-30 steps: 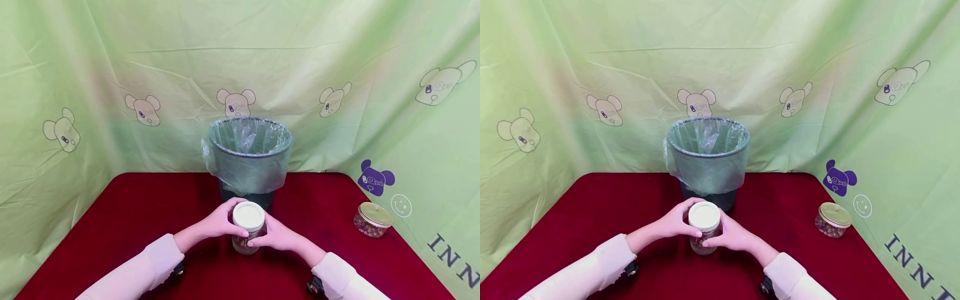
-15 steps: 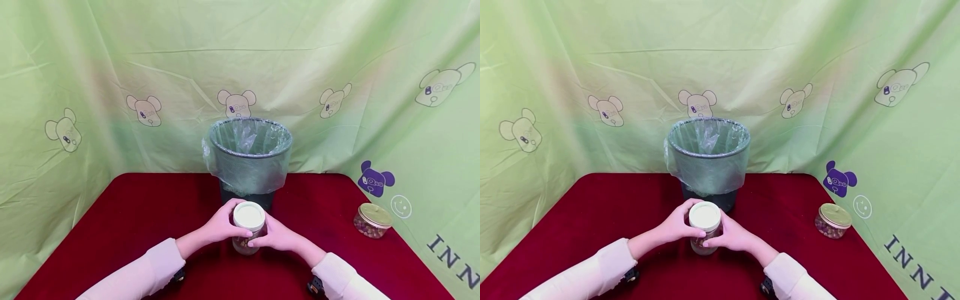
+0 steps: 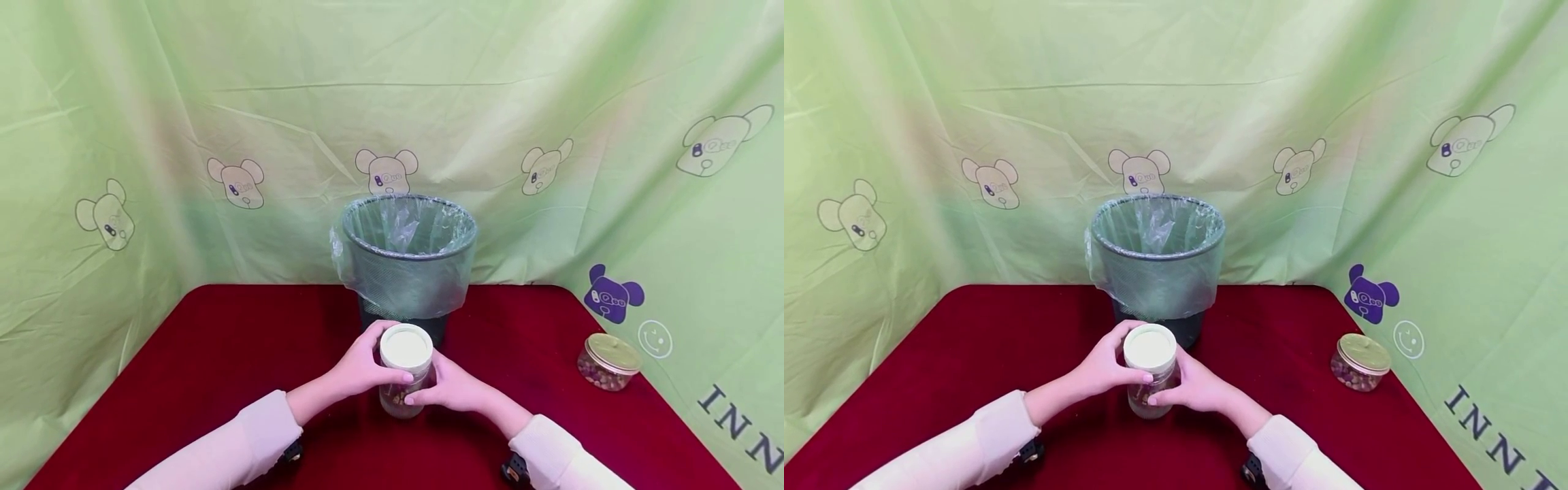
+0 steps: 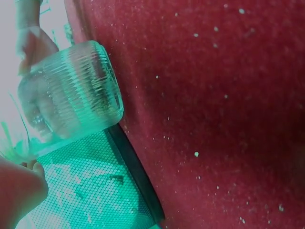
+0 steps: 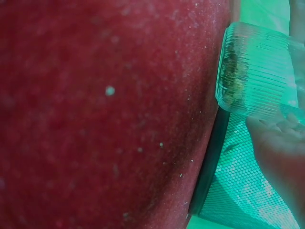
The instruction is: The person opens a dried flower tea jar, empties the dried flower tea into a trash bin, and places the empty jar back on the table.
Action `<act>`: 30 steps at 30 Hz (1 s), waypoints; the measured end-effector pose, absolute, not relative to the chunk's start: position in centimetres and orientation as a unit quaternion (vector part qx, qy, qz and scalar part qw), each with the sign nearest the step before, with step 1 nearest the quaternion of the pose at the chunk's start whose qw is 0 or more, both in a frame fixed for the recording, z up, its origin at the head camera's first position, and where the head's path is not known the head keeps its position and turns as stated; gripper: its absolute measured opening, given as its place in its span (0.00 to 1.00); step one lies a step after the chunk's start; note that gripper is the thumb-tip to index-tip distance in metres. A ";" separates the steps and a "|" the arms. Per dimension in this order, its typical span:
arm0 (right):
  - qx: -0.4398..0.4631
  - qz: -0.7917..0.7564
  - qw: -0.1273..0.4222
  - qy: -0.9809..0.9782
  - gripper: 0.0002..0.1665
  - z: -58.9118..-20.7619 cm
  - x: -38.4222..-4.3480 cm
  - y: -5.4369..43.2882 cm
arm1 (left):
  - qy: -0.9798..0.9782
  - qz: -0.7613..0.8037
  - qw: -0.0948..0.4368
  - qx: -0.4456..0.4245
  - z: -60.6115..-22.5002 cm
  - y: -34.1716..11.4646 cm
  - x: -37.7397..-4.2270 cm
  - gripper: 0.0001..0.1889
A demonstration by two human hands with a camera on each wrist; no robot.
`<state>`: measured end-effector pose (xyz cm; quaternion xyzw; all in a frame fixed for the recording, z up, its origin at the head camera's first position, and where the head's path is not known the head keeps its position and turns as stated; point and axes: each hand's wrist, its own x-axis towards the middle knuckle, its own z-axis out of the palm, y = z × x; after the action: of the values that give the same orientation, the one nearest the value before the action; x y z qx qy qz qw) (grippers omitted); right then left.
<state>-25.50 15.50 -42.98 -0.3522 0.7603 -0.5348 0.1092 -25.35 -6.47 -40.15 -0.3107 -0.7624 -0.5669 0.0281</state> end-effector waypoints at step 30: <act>-0.345 -0.548 0.120 0.752 0.50 -42.6 -25.2 15.4 | -0.816 -0.526 0.064 -0.231 -41.5 -12.9 -28.5 0.36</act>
<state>-25.22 15.40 -42.65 -0.3447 0.7523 -0.5484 0.1201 -28.51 -12.87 -41.48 -0.2307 -0.8163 -0.5257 0.0640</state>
